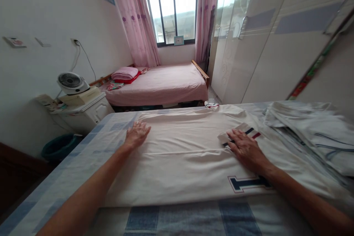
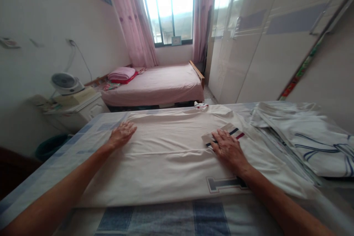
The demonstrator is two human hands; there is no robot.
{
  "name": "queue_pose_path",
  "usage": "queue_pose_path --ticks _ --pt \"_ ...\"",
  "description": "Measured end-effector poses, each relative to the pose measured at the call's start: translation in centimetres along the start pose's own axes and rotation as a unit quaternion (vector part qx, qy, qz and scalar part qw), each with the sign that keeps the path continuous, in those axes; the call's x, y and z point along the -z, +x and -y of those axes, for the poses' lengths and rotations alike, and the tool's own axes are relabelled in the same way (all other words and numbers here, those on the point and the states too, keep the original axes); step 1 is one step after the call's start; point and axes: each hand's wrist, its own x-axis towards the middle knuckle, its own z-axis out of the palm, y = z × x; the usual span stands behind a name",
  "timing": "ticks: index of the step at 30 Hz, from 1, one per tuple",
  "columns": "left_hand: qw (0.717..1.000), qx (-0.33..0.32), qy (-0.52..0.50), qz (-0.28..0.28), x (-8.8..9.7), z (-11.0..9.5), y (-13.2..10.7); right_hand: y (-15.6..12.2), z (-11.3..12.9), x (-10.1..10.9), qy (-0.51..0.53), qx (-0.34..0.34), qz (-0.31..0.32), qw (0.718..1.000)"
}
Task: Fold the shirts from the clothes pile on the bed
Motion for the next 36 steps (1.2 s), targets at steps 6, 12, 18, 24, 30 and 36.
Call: queue_pose_path --ticks 6,12,18,24,30,36 --pt "0.948 -0.307 -0.073 -0.027 0.9 -12.2 -6.0 3.3 5.9 3.7 0.049 0.181 0.073 0.980" --pt "0.936 -0.336 -0.098 0.033 -0.6 -13.7 -7.1 11.7 7.5 0.0 0.069 0.142 0.220 0.963" --pt "0.935 -0.333 -0.113 0.055 -0.5 -12.9 -6.3 16.4 5.1 -0.6 0.059 0.081 0.219 0.971" --pt "0.977 -0.195 -0.078 0.032 -1.9 -5.8 -2.2 12.6 -0.8 -0.9 0.020 0.109 0.178 0.978" --pt "0.999 -0.030 -0.021 -0.002 -0.9 -1.0 1.5 12.6 -6.3 0.5 -0.003 0.026 0.112 0.993" --pt "0.975 -0.190 -0.090 -0.067 1.2 -6.0 -2.6 5.3 -4.7 4.1 0.060 0.121 0.031 0.990"
